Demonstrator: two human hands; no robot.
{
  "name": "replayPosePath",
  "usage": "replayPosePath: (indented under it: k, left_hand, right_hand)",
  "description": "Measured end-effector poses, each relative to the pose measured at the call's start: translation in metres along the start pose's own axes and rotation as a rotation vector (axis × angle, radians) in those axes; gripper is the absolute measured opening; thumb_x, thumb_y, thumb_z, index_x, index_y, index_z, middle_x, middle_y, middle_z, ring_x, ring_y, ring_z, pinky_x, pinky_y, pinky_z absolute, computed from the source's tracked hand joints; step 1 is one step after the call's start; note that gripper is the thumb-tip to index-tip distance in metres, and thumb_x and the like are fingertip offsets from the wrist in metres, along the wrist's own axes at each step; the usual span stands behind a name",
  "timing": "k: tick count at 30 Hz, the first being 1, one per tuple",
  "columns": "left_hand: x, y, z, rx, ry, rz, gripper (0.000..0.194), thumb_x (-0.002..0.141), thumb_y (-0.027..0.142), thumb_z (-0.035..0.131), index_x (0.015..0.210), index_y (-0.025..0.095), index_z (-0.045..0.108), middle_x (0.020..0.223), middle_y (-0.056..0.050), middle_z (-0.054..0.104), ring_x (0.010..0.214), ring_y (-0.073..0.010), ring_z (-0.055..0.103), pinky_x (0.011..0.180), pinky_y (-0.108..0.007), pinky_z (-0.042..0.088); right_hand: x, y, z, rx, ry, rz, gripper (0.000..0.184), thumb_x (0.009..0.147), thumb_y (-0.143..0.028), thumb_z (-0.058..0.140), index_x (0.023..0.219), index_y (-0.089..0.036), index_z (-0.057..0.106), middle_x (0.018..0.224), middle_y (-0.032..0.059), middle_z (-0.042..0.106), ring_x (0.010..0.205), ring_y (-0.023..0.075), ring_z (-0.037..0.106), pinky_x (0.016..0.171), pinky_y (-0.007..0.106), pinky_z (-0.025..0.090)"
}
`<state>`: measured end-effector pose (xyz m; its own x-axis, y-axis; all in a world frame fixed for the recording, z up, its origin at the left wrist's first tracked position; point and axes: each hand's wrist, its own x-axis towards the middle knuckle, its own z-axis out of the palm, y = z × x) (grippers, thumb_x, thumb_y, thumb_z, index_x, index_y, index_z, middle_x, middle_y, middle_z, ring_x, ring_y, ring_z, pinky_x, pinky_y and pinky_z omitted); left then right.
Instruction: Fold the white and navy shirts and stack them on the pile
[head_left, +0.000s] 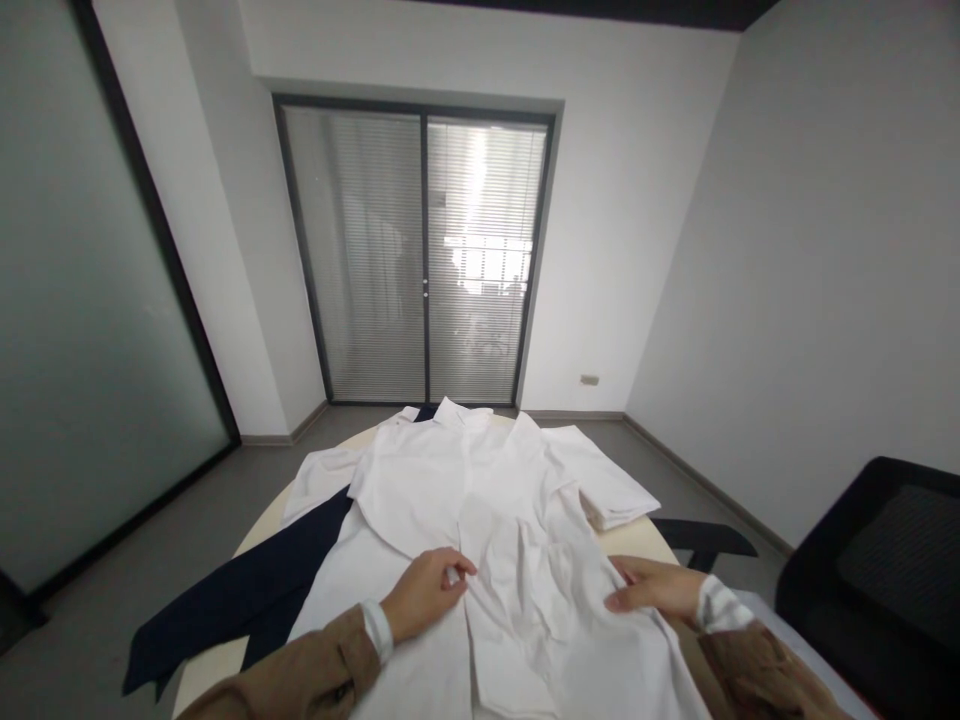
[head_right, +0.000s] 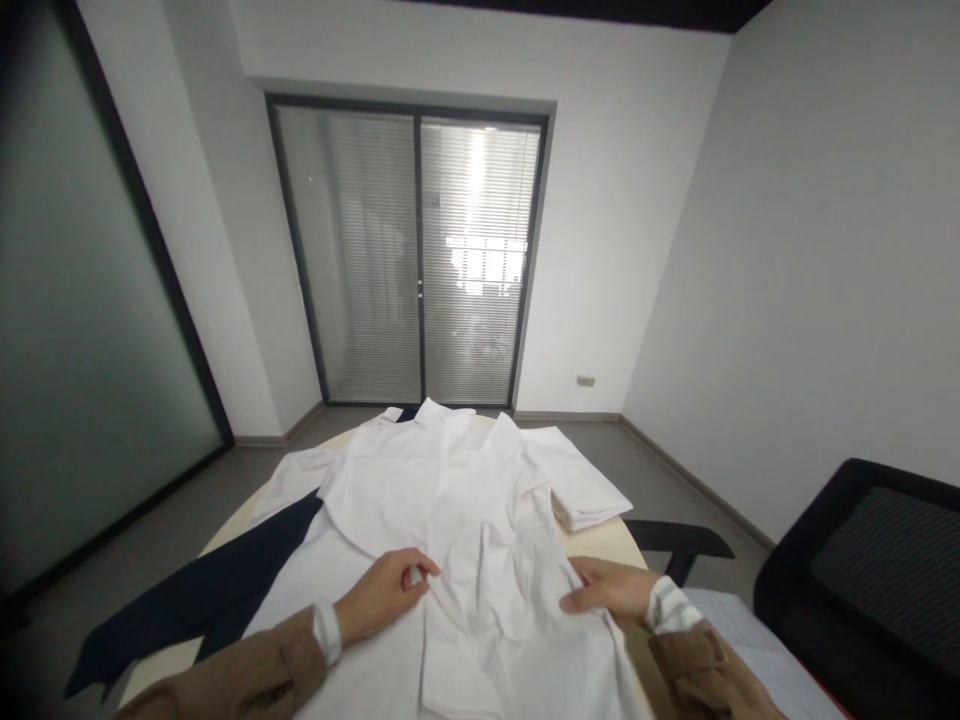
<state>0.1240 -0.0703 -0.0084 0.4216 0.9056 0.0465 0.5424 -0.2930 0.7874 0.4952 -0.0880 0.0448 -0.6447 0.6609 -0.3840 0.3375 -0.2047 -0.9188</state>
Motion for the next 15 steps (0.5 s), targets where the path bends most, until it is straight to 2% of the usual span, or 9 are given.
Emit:
replayPosePath:
  k: [2,4,6,8,10,12,14,15]
  left_hand:
    - [0.000,-0.004,0.001,-0.047,0.035,-0.002,0.025,0.078,0.019,0.055,0.097,0.016,0.073,0.077,-0.002,0.064,0.068,-0.0154,0.055,0.068,-0.026,0.043]
    - [0.001,-0.006,0.001,-0.104,0.068,0.020,0.021,0.081,0.021,0.054,0.093,0.016,0.070,0.075,-0.002,0.063,0.072,-0.0163,0.057,0.071,-0.027,0.043]
    - [0.001,-0.007,0.002,-0.163,0.094,0.037,0.014,0.083,0.026,0.058,0.088,0.016,0.066,0.077,-0.003,0.063,0.076,-0.0168,0.058,0.074,-0.027,0.044]
    - [0.001,-0.009,0.003,-0.221,0.099,0.028,0.015,0.080,0.030,0.065,0.086,0.016,0.062,0.076,-0.002,0.061,0.076,-0.0159,0.058,0.074,-0.027,0.044]
    - [0.001,-0.010,0.006,-0.289,0.075,-0.011,0.020,0.078,0.030,0.068,0.089,0.017,0.058,0.069,0.002,0.056,0.066,-0.0129,0.053,0.066,-0.024,0.041]
    - [0.001,-0.013,0.008,-0.369,0.042,-0.044,0.023,0.080,0.032,0.067,0.093,0.018,0.054,0.062,0.007,0.048,0.055,-0.0095,0.044,0.056,-0.021,0.033]
    - [0.002,-0.016,0.008,-0.436,0.030,-0.059,0.026,0.083,0.037,0.064,0.096,0.018,0.052,0.056,0.010,0.037,0.049,-0.0075,0.031,0.050,-0.020,0.023]
    - [0.003,-0.017,0.008,-0.459,0.038,-0.054,0.028,0.083,0.040,0.064,0.098,0.018,0.052,0.055,0.011,0.033,0.048,-0.0072,0.027,0.049,-0.021,0.019]
  right_hand:
    - [-0.012,0.007,-0.011,-0.009,0.044,0.064,0.070,0.067,-0.055,0.077,0.121,-0.011,0.064,0.095,0.0116,0.074,0.073,0.0224,0.072,0.071,0.033,0.060]
    - [-0.019,0.017,-0.020,-0.032,0.016,0.134,0.072,0.060,-0.056,0.080,0.116,-0.013,0.066,0.101,0.0122,0.074,0.070,0.0202,0.072,0.058,0.025,0.057]
    - [-0.023,0.026,-0.026,-0.073,-0.034,0.224,0.068,0.055,-0.053,0.084,0.108,-0.014,0.068,0.102,0.0116,0.073,0.071,0.0183,0.072,0.053,0.020,0.054]
    - [-0.023,0.032,-0.032,-0.142,-0.046,0.347,0.060,0.056,-0.052,0.085,0.099,-0.014,0.069,0.091,0.0099,0.074,0.066,0.0166,0.070,0.051,0.019,0.052]
    - [-0.020,0.032,-0.039,-0.279,0.071,0.462,0.052,0.061,-0.057,0.081,0.085,-0.015,0.065,0.068,0.0056,0.068,0.054,0.0151,0.064,0.046,0.020,0.048]
    - [-0.014,0.023,-0.046,-0.483,0.303,0.503,0.048,0.066,-0.061,0.076,0.075,-0.017,0.057,0.053,0.0002,0.057,0.043,0.0127,0.054,0.041,0.022,0.042]
    - [-0.002,0.006,-0.049,-0.649,0.527,0.413,0.045,0.071,-0.059,0.073,0.074,-0.019,0.051,0.053,-0.0021,0.053,0.041,0.0100,0.048,0.040,0.021,0.037]
    - [0.006,-0.004,-0.048,-0.675,0.571,0.320,0.042,0.075,-0.055,0.071,0.076,-0.018,0.052,0.058,-0.0011,0.056,0.043,0.0094,0.049,0.042,0.021,0.038]
